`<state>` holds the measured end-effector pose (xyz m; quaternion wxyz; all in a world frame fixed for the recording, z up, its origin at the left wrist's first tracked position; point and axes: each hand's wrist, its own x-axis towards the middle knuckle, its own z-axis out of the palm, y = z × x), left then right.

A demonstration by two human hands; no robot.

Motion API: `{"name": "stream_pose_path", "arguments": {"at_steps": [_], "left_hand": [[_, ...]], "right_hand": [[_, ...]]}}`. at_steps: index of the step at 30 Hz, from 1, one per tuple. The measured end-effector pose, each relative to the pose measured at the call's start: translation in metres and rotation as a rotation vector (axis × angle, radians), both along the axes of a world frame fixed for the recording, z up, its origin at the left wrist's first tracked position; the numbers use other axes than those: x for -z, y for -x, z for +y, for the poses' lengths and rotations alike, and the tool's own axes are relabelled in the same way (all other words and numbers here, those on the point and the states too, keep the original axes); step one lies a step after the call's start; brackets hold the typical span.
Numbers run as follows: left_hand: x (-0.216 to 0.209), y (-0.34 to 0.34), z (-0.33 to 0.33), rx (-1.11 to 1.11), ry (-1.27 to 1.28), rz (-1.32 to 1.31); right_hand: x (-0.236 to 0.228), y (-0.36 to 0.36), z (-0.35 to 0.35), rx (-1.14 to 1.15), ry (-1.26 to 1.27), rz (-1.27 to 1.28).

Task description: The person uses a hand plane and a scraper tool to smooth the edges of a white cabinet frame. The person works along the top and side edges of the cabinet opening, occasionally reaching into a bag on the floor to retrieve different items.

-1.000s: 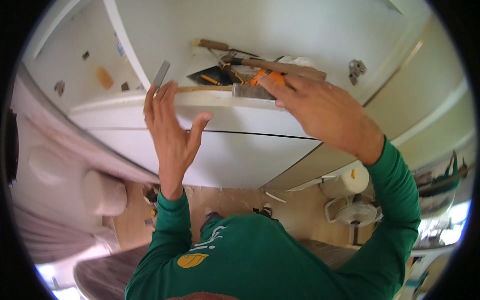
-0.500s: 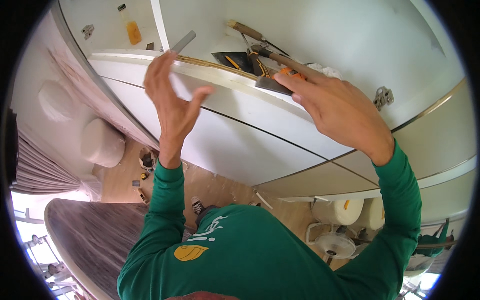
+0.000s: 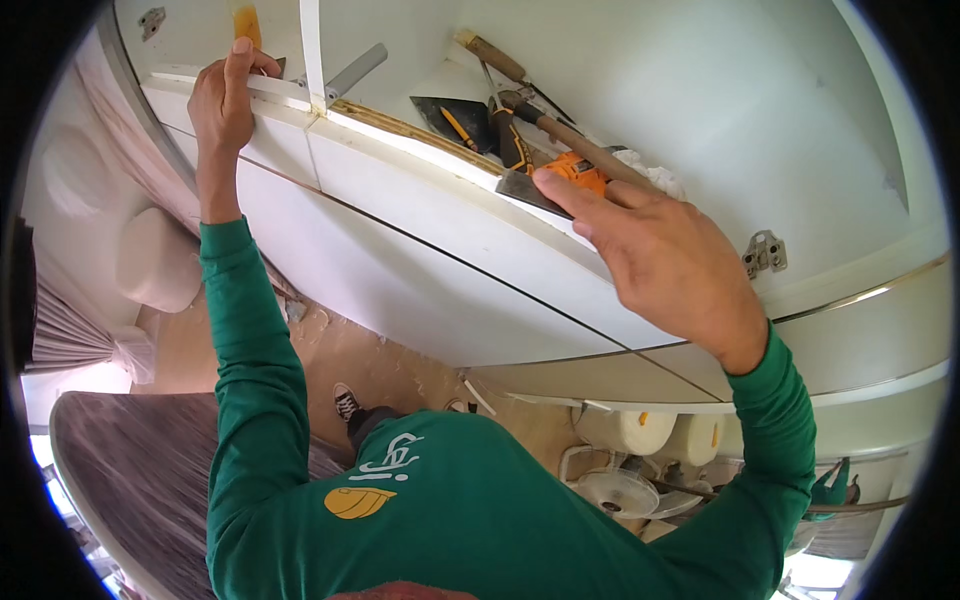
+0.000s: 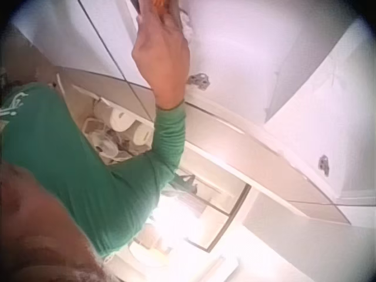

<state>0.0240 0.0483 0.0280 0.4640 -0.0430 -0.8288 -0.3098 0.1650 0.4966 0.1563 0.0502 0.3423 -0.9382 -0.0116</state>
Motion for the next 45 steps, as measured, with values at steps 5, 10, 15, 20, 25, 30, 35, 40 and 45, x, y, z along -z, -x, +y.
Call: {"name": "stream_pose_path", "arguments": {"at_steps": [5, 10, 15, 20, 25, 30, 35, 40, 45], "left_hand": [[0.000, -0.003, -0.004, -0.009, -0.061, 0.034], [-0.001, 0.000, 0.002, 0.008, -0.025, 0.034], [0.004, -0.007, -0.005, 0.025, -0.102, 0.041], [-0.001, -0.005, -0.001, -0.023, -0.081, -0.006], [0.001, 0.001, -0.003, -0.005, -0.042, 0.095], [0.001, 0.001, -0.005, -0.038, 0.015, 0.061], [0.003, 0.000, 0.000, -0.052, -0.026, 0.100], [0.003, 0.001, -0.010, -0.027, -0.109, 0.060], [0.000, 0.000, -0.005, -0.018, -0.032, 0.030]], "right_hand": [[0.010, 0.011, 0.008, -0.051, 0.107, -0.061], [0.002, 0.011, 0.009, -0.054, -0.039, -0.009], [0.012, 0.008, 0.008, -0.033, 0.034, -0.033], [0.012, 0.008, 0.013, -0.071, 0.019, 0.029], [0.002, 0.016, 0.006, -0.026, -0.033, -0.021], [0.011, 0.024, 0.004, -0.089, 0.029, 0.012], [0.013, 0.010, 0.011, -0.051, -0.007, 0.072], [0.011, 0.016, -0.008, 0.007, 0.021, 0.013], [0.011, 0.018, 0.002, -0.030, 0.021, 0.015]]}}
